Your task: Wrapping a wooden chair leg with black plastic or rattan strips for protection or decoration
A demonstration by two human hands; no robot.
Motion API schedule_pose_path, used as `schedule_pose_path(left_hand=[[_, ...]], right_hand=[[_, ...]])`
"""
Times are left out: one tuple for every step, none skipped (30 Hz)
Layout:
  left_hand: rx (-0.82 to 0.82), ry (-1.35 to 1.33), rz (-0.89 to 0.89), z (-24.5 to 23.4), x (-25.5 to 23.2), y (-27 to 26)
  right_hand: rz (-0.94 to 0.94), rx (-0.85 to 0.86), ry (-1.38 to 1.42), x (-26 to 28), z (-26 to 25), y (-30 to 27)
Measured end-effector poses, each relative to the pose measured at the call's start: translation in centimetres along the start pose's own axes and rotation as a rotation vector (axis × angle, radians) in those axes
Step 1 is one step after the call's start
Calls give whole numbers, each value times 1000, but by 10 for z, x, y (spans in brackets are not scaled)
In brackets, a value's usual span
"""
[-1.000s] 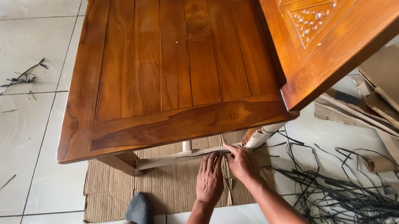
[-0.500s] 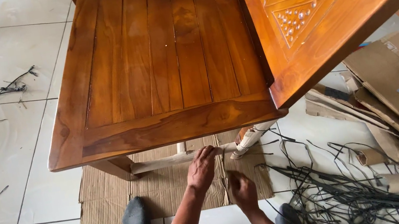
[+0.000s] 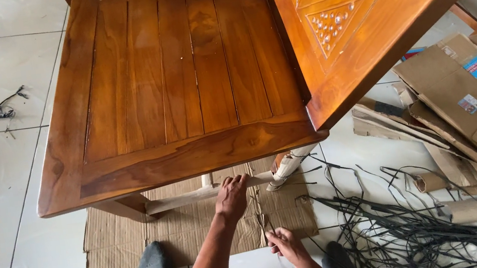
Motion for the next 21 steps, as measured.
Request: schedule_pose_path(left_hand=[[-1, 0, 1, 3, 4, 2], [3, 55, 29, 7, 5, 2], [7, 110, 58, 10, 6, 3], [7, 109, 59, 14, 7, 4], [-2, 133, 58, 17, 8, 5], [-10, 158, 56, 20, 9, 6], [-9, 157, 57, 24, 9, 7], [-70, 225, 76, 23, 8, 8], [-130, 294, 96, 23, 7, 9], [-129, 292, 95, 23, 6, 10], [-111, 300, 91, 24, 6, 11], [-92, 310, 85, 24, 7, 11], [-91, 311, 82, 22, 5, 10], [-128, 243, 70, 18, 6, 10], [-166, 174, 59, 14, 6, 10], [-164, 177, 55, 10, 5, 10], [-168, 104, 41, 7, 5, 10], [-173, 32, 26, 3, 5, 10], [-173, 36, 22, -1, 5, 11], [-198, -1, 35, -5, 4, 11], [-223, -38, 48, -8, 2, 12]], right_hand=[[-1, -1, 0, -2, 1, 6], [-36, -72, -33, -3, -2, 12], [-71, -143, -66, -5, -4, 17], [-71, -143, -65, 5, -4, 7], [-56, -210, -118, 14, -6, -3], [-41, -276, -170, 22, -8, -13], [-40, -276, -169, 21, -8, -9], [-100, -305, -125, 22, -10, -7], [-161, -333, -81, 24, -11, -5], [-159, -333, -82, 32, -9, -10], [-79, -338, -70, 36, -8, -12], [0, -339, -59, 41, -5, -16], [1, -336, -61, 48, -2, -19], [-4, -308, 73, 55, 0, -22], [-8, -280, 207, 62, 3, -25], [-8, -276, 206, 64, 4, -18], [17, -265, 268, 64, 6, -11], [41, -253, 329, 65, 7, -3], [41, -248, 327, 74, 10, -2], [70, -196, 410, 81, 15, 0], [99, -144, 493, 87, 19, 1]])
Point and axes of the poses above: each hand's wrist, its own y-axis towards the middle knuckle, its own z-axis out of the palm, x = y × z, the point moved 5 cm from there along y, towards the middle knuckle, and after that the axes turned 14 degrees about z, right-handed, at the moved point
